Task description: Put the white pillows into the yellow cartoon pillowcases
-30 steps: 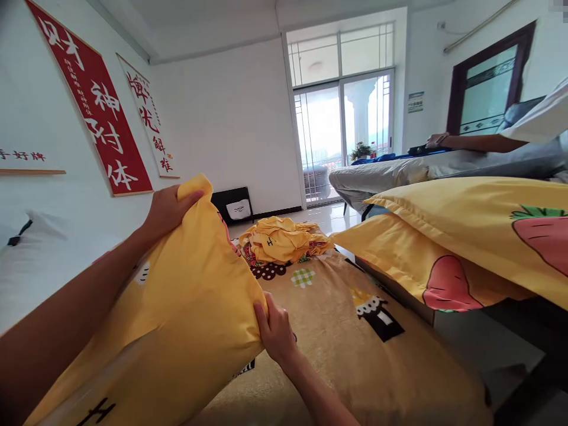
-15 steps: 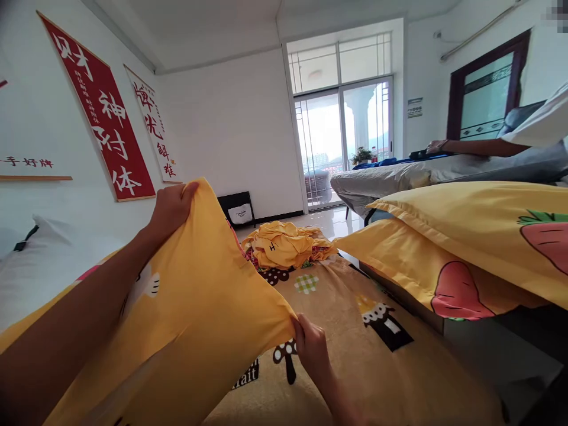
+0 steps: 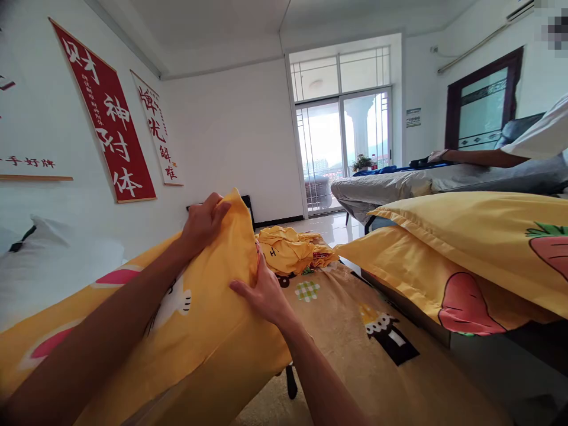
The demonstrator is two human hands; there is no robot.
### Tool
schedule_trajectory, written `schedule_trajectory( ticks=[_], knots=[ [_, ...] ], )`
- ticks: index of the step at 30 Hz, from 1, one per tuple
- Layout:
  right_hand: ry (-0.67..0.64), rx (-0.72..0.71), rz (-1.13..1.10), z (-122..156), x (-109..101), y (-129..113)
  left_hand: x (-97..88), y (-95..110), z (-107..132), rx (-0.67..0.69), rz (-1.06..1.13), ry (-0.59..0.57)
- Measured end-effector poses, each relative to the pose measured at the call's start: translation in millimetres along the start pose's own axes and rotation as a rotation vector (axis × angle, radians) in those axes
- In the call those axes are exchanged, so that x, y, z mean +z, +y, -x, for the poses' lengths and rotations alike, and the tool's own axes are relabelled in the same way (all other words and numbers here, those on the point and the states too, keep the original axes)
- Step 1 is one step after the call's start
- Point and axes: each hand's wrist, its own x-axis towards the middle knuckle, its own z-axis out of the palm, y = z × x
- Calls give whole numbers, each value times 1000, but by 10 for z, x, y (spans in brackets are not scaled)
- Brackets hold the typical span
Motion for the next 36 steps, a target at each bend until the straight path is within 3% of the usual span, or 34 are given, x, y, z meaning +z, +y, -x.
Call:
schedule_trajectory(
  ticks=[3, 6, 10, 12, 15, 19, 22, 24, 27, 29, 32, 34, 36],
  knots=[
    [117, 58, 136, -199, 338, -45, 138, 59, 62, 26, 75, -121],
    [258, 54, 224, -163, 358, 277, 76, -129, 197, 1, 12, -180],
    [303, 161, 72, 15, 49, 818, -298, -704, 713, -56, -174, -377],
    [304, 271, -68, 72, -40, 1038, -505, -1038, 1087, -187, -274, -548],
    [252, 475, -296, 91, 28, 1251, -711, -1447, 1582, -444, -363, -757],
    [148, 678, -547, 40, 177, 1291, -753, -1682, 1811, -602, -467, -739],
    [58, 706, -620, -50, 74, 1234, -734, -1720, 1639, -624, -481, -660],
    [18, 652, -516, -132, -71, 1225, -715, -1759, 1442, -637, -494, -605],
    [62, 536, -89, -226, -290, 1302, -557, -1872, 1254, -653, -497, -566],
    [123, 502, 169, -205, -388, 1392, -303, -1961, 1330, -633, -464, -589],
    [180, 491, 325, 4, -364, 1484, 234, -2060, 1750, -502, -384, -593],
    [173, 468, 370, 224, -199, 1475, 564, -2077, 2096, -464, -321, -605],
    [77, 409, 440, 463, 36, 1413, 757, -2050, 2370, -487, -236, -677]
  ],
)
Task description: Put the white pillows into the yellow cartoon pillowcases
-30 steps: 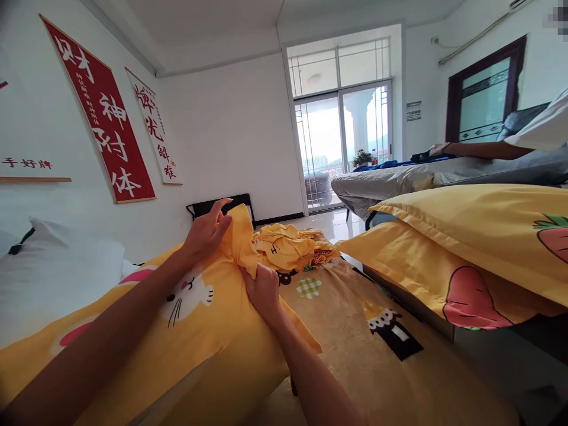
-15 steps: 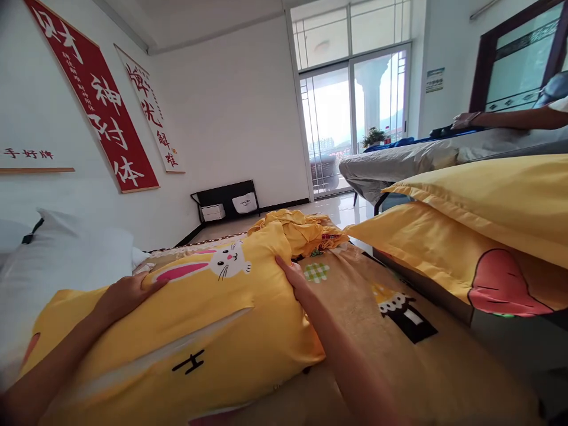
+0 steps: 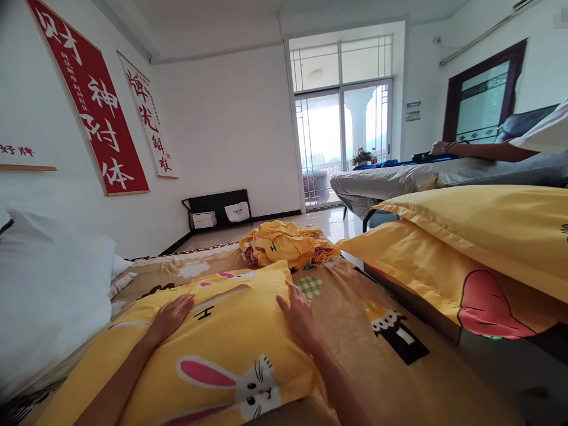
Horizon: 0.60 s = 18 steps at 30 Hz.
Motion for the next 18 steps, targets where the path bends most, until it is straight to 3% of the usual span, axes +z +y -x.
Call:
schedule_trajectory(
  ticks=[2, 4, 7, 9, 12, 15, 18],
  knots=[
    [-85, -87, 145, 275, 149, -38, 117, -13, 126, 9, 75, -42],
    [-131, -105, 269, 517, 198, 18, 78, -65, 279, 47, 155, -3],
    [-146, 30, 246, 794, 97, 303, -69, -219, 533, 100, 184, 80],
    [-177, 116, 155, 898, -15, 510, -155, -323, 660, 56, 103, 135],
    [-229, 67, 31, 877, -200, 629, -324, -389, 671, -19, 35, 63],
    [-295, -13, 0, 700, -452, 560, -587, -360, 514, -46, 132, -62],
    [-291, -20, 67, 564, -698, 560, -779, -313, 386, -132, 204, 59]
  ],
)
